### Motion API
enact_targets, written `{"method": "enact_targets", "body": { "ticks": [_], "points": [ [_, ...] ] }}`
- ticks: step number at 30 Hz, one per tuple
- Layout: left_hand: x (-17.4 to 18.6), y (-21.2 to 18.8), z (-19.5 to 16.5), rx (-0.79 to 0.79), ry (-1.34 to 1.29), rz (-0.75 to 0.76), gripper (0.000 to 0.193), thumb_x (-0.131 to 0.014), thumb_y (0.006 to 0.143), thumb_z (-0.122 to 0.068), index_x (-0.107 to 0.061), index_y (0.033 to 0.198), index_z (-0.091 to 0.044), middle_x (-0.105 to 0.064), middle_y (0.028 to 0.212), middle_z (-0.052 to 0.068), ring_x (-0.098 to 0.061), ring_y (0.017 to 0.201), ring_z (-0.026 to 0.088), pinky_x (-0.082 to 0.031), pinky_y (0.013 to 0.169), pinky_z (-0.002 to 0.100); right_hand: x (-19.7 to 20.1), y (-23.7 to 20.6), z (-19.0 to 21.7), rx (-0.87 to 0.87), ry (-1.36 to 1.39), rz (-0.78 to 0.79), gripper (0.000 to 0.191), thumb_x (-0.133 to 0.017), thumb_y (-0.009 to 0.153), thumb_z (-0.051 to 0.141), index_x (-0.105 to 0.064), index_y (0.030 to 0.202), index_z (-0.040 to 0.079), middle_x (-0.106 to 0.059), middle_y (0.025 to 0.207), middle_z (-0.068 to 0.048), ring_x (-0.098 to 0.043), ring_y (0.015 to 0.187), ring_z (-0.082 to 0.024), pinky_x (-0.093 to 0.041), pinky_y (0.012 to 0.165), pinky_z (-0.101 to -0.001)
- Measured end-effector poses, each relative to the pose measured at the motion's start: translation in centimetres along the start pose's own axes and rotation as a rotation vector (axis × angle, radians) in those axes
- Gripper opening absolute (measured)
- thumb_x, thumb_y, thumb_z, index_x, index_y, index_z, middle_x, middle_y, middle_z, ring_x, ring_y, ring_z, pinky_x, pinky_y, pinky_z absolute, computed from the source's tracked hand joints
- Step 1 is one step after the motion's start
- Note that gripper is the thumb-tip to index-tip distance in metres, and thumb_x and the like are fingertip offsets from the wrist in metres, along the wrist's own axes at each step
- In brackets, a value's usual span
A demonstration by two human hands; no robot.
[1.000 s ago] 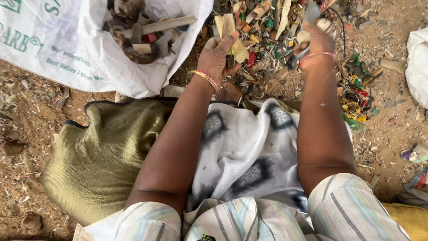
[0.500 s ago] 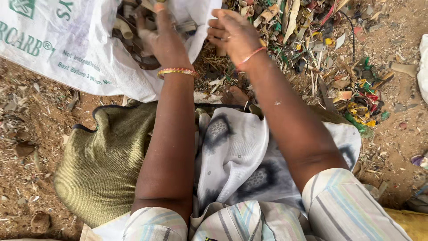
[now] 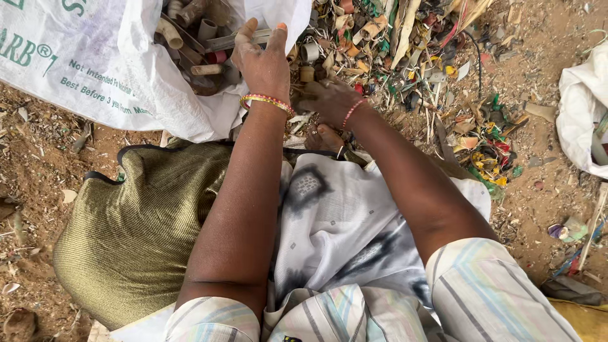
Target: The person sits on the ground and sorts through a pile of mixed debris, picking out wooden pieces and placing them into a white sack. They handle various items including wood, plastic, and metal scraps, separating the wood from the rest of the pile.
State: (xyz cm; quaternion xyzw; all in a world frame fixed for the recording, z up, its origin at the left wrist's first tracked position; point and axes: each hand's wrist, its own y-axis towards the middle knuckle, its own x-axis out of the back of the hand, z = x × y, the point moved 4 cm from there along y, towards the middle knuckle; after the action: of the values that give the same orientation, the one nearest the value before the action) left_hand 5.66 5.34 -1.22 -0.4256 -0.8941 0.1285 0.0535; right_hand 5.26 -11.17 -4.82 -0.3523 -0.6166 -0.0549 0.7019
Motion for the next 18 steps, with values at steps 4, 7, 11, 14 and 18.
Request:
{"method": "enact_targets", "body": {
  "ticks": [4, 7, 11, 14, 18],
  "points": [
    [-0.8, -0.3, 0.7, -0.022, 0.006, 0.022, 0.059, -0.074, 0.089, -0.030, -0.054, 0.138, -0.006, -0.040, 0.141, 0.018, -0.047, 0.121, 0.029, -0.044, 0.108, 0.040, -1.0, -5.2, -4.5, -0.209, 0.239, 0.087, 0.024, -0.060, 0.099, 0.014, -0.072, 0.117, 0.025, -0.063, 0.127, -0.003, -0.063, 0.122, -0.026, -0.054, 0.102, -0.0426],
    [-2.0, -1.0, 1.0, 0.017, -0.101, 0.114, 0.058, -0.074, 0.085, -0.031, -0.055, 0.134, -0.007, -0.043, 0.135, 0.018, -0.059, 0.114, 0.028, -0.051, 0.101, 0.037, 0.5, -10.2, -8.2, -0.353, 0.418, 0.042, 0.024, -0.075, 0.096, 0.030, -0.073, 0.118, 0.023, -0.068, 0.119, -0.003, -0.066, 0.112, -0.023, -0.056, 0.103, -0.0396],
    [-2.3, -1.5, 0.7, -0.116, 0.069, 0.146, 0.055, -0.076, 0.090, -0.031, -0.056, 0.135, -0.006, -0.043, 0.136, 0.018, -0.055, 0.116, 0.028, -0.047, 0.106, 0.036, 1.0, -13.3, -9.1, -0.642, 0.663, 0.083, 0.067, -0.087, 0.079, 0.034, -0.060, 0.139, 0.027, -0.058, 0.137, -0.011, -0.058, 0.125, -0.028, -0.048, 0.109, -0.0419],
    [-1.7, -1.2, 0.6, -0.120, 0.144, 0.151, 0.056, -0.077, 0.088, -0.032, -0.057, 0.134, -0.005, -0.046, 0.134, 0.017, -0.057, 0.114, 0.027, -0.047, 0.104, 0.036, 1.3, -11.8, -7.7, -0.582, 0.617, 0.071, 0.101, -0.094, 0.071, 0.034, -0.039, 0.155, 0.027, -0.036, 0.156, -0.017, -0.039, 0.142, -0.037, -0.036, 0.117, -0.0471],
    [-1.3, -1.2, 0.7, -0.161, 0.141, 0.182, 0.056, -0.077, 0.087, -0.032, -0.057, 0.131, -0.004, -0.045, 0.135, 0.017, -0.060, 0.112, 0.025, -0.050, 0.100, 0.035, 1.2, -8.1, -5.3, -0.604, 0.551, 0.239, 0.126, -0.096, 0.064, 0.030, -0.016, 0.162, 0.032, -0.009, 0.167, -0.015, -0.018, 0.152, -0.041, -0.030, 0.120, -0.0515]
  ]
}}
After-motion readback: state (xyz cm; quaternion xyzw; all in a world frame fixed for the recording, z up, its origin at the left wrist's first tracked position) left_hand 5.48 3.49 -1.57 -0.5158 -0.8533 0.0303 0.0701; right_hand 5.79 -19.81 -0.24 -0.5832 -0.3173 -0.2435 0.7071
